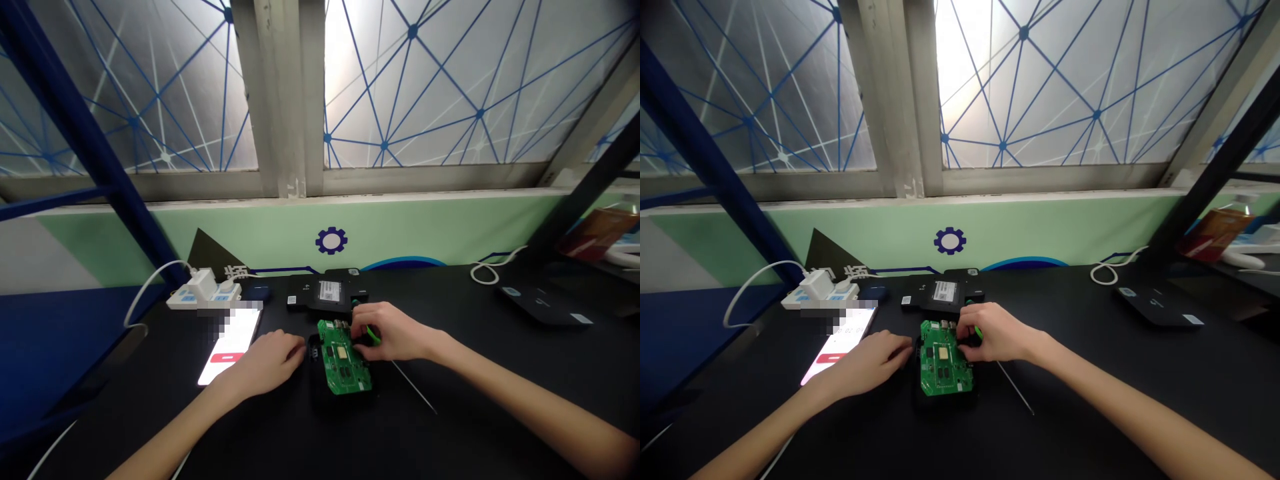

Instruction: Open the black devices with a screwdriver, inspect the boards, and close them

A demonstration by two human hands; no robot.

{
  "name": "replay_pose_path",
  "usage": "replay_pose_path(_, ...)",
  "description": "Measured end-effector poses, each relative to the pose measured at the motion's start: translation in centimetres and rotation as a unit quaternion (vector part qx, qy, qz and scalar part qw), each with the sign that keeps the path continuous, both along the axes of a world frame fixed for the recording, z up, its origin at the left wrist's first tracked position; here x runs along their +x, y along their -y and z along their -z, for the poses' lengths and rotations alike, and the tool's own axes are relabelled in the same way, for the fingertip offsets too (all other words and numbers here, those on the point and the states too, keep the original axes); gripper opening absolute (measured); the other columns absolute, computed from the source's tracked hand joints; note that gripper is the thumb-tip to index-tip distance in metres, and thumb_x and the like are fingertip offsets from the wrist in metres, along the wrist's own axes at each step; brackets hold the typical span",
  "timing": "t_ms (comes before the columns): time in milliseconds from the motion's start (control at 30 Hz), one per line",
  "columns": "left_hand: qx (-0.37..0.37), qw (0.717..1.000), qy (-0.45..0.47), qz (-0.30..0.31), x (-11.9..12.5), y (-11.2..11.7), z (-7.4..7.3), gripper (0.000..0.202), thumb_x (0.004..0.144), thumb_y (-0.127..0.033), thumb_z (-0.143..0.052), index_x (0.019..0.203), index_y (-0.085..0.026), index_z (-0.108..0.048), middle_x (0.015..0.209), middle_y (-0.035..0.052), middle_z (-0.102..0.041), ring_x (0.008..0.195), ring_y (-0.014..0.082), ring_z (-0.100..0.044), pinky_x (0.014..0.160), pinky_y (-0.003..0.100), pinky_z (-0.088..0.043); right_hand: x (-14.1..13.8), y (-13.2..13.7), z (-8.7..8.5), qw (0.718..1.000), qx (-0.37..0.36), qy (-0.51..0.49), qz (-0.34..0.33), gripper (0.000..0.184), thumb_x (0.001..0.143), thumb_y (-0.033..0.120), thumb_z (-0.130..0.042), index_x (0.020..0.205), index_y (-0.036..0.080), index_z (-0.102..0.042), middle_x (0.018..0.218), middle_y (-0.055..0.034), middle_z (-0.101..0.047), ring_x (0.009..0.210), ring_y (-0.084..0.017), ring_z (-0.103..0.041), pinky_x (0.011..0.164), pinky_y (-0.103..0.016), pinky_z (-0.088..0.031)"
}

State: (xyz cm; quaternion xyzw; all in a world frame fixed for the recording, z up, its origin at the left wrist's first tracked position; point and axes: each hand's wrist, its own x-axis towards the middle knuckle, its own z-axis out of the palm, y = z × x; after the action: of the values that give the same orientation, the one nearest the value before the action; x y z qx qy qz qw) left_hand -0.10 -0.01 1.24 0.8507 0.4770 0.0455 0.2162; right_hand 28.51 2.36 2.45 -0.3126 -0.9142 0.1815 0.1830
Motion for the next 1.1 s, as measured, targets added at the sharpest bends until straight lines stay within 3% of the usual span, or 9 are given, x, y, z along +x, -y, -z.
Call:
replay_pose_path(200, -0.154, 0.983, 0.097, -0.01, 0.1, -0.2, -0.2, 0.043, 0.098, -0.043, -0.04, 0.073, -0.019, -0.065, 0.066, 0.0001, -0.058, 0.06, 0.0166, -0.052, 0.055, 0.026, -0.034, 1.3, 0.1, 1.1, 0.987, -0.054, -0.149, 0.036, 0.003, 0.081, 0.019, -0.07, 0.083, 0.017, -0.068, 0.084, -0.0027, -0.066, 0.068, -0.013, -0.059, 0.059, -0.023, -0.046)
replay_pose_path(300, -0.191, 0.974, 0.115, -0.032, 0.0, -0.4, 0.2, 0.036, 0.093, -0.042, -0.046, 0.073, -0.019, -0.064, 0.06, -0.002, -0.051, 0.055, 0.015, -0.045, 0.052, 0.026, -0.031, 1.9, -0.1, 1.7, 0.97, -0.093, -0.216, 0.065, 0.014, 0.085, 0.029, -0.07, 0.08, 0.016, -0.068, 0.086, -0.0056, -0.067, 0.065, -0.013, -0.058, 0.057, -0.023, -0.046)
replay_pose_path(500, -0.218, 0.966, 0.129, -0.049, 0.1, -0.8, 0.9, 0.026, 0.086, -0.038, -0.049, 0.074, -0.019, -0.063, 0.057, -0.0042, -0.047, 0.051, 0.0127, -0.039, 0.05, 0.025, -0.025, 2.6, -0.5, 2.4, 0.929, -0.176, -0.311, 0.098, 0.028, 0.083, 0.044, -0.075, 0.081, 0.016, -0.068, 0.082, -0.003, -0.063, 0.06, -0.011, -0.052, 0.057, -0.025, -0.048)
replay_pose_path(633, -0.231, 0.961, 0.142, -0.061, 0.3, -0.9, 1.1, 0.026, 0.084, -0.04, -0.052, 0.073, -0.018, -0.061, 0.066, -0.0016, -0.058, 0.055, 0.0124, -0.043, 0.051, 0.024, -0.026, 3.1, -0.8, 2.7, 0.91, -0.193, -0.348, 0.117, 0.03, 0.078, 0.046, -0.08, 0.082, 0.018, -0.069, 0.085, -0.0031, -0.063, 0.065, -0.015, -0.057, 0.064, -0.028, -0.054)
replay_pose_path(700, -0.236, 0.958, 0.148, -0.066, 0.3, -0.8, 1.1, 0.026, 0.084, -0.04, -0.053, 0.073, -0.018, -0.062, 0.066, -0.0019, -0.058, 0.054, 0.012, -0.042, 0.05, 0.024, -0.026, 3.3, -0.8, 2.8, 0.907, -0.196, -0.354, 0.12, 0.028, 0.076, 0.044, -0.081, 0.082, 0.019, -0.07, 0.086, -0.0028, -0.064, 0.068, -0.016, -0.059, 0.068, -0.03, -0.056)
replay_pose_path(833, -0.246, 0.954, 0.152, -0.075, 0.3, -0.8, 1.0, 0.028, 0.085, -0.039, -0.05, 0.073, -0.018, -0.064, 0.051, -0.0055, -0.043, 0.048, 0.0113, -0.034, 0.049, 0.024, -0.024, 3.3, -0.5, 2.8, 0.903, -0.207, -0.36, 0.111, 0.023, 0.076, 0.039, -0.082, 0.082, 0.02, -0.07, 0.087, -0.0023, -0.065, 0.067, -0.015, -0.06, 0.07, -0.03, -0.056)
replay_pose_path(1100, -0.247, 0.953, 0.157, -0.083, 0.1, -1.0, 1.1, 0.027, 0.083, -0.036, -0.05, 0.074, -0.017, -0.066, 0.046, -0.0047, -0.044, 0.045, 0.0117, -0.035, 0.05, 0.024, -0.026, 2.6, -0.1, 2.9, 0.916, -0.19, -0.334, 0.117, 0.029, 0.076, 0.045, -0.081, 0.08, 0.018, -0.071, 0.079, -0.0027, -0.062, 0.059, -0.013, -0.052, 0.059, -0.028, -0.05)
